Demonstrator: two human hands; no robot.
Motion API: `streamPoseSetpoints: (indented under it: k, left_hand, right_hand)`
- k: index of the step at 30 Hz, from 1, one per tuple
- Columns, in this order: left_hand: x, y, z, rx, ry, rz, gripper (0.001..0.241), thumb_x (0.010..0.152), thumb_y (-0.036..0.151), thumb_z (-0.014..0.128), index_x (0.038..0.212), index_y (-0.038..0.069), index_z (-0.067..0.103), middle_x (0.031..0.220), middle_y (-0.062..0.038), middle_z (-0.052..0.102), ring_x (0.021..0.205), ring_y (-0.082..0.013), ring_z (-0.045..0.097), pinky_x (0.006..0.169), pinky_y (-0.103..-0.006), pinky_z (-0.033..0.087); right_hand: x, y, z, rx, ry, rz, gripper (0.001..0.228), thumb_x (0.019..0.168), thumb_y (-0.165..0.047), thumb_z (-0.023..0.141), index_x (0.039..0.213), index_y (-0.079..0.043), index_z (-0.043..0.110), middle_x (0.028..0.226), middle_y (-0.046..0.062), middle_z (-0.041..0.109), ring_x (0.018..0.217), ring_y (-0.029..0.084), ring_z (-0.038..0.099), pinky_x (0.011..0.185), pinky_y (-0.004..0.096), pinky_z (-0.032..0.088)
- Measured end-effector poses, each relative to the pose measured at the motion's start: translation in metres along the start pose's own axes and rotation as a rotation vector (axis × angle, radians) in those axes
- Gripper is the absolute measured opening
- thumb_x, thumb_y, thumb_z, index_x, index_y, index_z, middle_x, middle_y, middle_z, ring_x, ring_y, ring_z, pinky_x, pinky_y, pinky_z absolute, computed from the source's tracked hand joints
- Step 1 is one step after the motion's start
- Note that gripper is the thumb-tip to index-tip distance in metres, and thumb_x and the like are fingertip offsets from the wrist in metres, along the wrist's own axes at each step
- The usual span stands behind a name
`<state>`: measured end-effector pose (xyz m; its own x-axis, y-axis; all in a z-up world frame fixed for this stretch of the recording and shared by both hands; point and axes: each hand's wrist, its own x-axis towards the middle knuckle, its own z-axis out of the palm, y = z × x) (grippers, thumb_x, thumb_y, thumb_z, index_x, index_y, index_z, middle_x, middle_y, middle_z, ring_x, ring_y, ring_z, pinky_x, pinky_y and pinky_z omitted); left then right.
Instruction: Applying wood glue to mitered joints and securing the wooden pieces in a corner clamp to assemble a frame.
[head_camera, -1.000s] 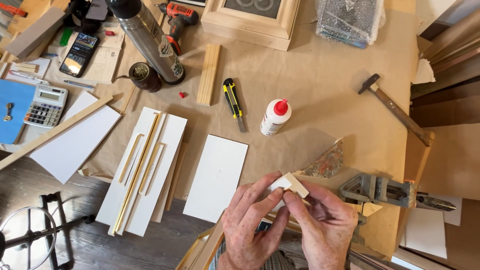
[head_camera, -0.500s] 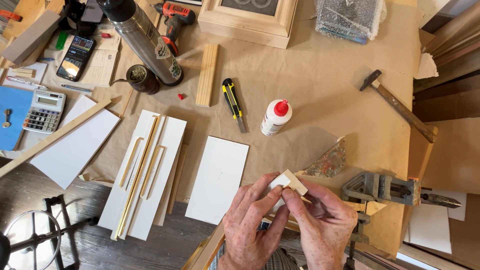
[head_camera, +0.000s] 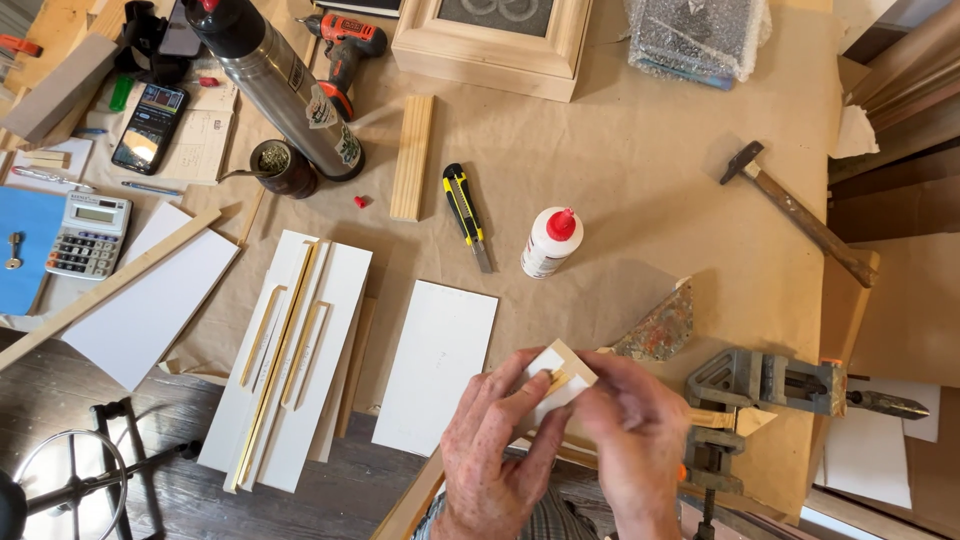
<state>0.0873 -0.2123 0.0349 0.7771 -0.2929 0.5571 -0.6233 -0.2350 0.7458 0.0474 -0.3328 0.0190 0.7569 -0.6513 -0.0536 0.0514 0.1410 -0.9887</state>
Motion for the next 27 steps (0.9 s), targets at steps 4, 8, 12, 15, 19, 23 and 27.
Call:
streamPoseSetpoints:
  k: [4,8,12,15,19,23,27]
  left_hand:
    - [-0.006,-0.011,-0.006,0.028,-0.019,-0.069,0.032,0.097,0.013,0.074,0.125,0.009,0.058,0.128,-0.022,0.070,0.090,-0.0296,0.071,0.075,-0.0366,0.056]
    - [-0.009,-0.019,-0.017,0.019,-0.015,-0.096,0.033,0.093,0.014,0.077,0.122,0.008,0.061,0.126,-0.021,0.072,0.090,-0.0283,0.072,0.076,-0.0355,0.058]
    - [-0.030,-0.032,-0.038,0.099,-0.055,-0.124,0.037,0.090,0.018,0.081,0.121,0.009,0.064,0.128,-0.021,0.071,0.091,-0.0274,0.075,0.076,-0.0364,0.062]
    - [-0.037,-0.035,-0.054,0.143,-0.056,-0.176,0.036,0.089,0.018,0.081,0.120,0.012,0.064,0.129,-0.017,0.073,0.096,-0.0258,0.076,0.081,-0.0377,0.061]
    - [-0.038,-0.028,-0.067,0.107,-0.091,-0.238,0.030,0.090,0.020,0.079,0.116,0.012,0.067,0.128,-0.016,0.073,0.096,-0.0242,0.075,0.082,-0.0357,0.061]
    - [-0.045,-0.017,-0.066,-0.006,-0.154,-0.280,0.031,0.091,0.021,0.078,0.117,0.011,0.067,0.130,-0.021,0.071,0.104,-0.0311,0.076,0.083,-0.0421,0.058]
    - [-0.037,0.005,-0.060,-0.106,-0.111,-0.120,0.028,0.093,0.012,0.077,0.117,0.004,0.066,0.123,-0.022,0.073,0.115,-0.0299,0.075,0.079,-0.0379,0.058]
  right_hand:
    - [0.045,0.071,0.007,0.670,-0.030,0.639,0.071,0.093,-0.062,0.055,0.117,0.003,0.071,0.103,0.016,0.077,0.084,0.025,0.071,0.068,0.036,0.054]
    - [0.084,0.155,0.028,1.577,-0.113,1.066,0.119,0.061,-0.061,0.091,0.145,0.009,0.045,0.144,0.020,0.058,0.130,0.029,0.059,0.101,0.035,0.057]
    - [0.140,0.186,0.046,1.689,0.104,1.136,0.125,0.052,-0.072,0.090,0.142,0.006,0.052,0.136,0.023,0.064,0.120,0.032,0.066,0.096,0.037,0.061]
    - [0.178,0.202,0.047,1.439,0.426,0.961,0.067,0.061,-0.036,0.090,0.112,0.004,0.073,0.113,0.022,0.075,0.108,0.036,0.072,0.093,0.043,0.064]
    - [0.156,0.115,0.029,1.141,0.079,0.677,0.046,0.073,-0.038,0.083,0.108,-0.012,0.069,0.100,0.006,0.074,0.094,0.022,0.071,0.089,0.042,0.060]
    - [0.129,-0.051,0.009,0.804,0.098,0.249,0.050,0.073,-0.048,0.076,0.112,-0.017,0.073,0.091,0.007,0.074,0.082,0.025,0.074,0.068,0.041,0.059]
    - [0.081,-0.119,-0.009,0.398,-0.099,-0.103,0.079,0.073,-0.059,0.086,0.133,-0.019,0.055,0.096,0.006,0.069,0.079,0.020,0.070,0.068,0.036,0.059]
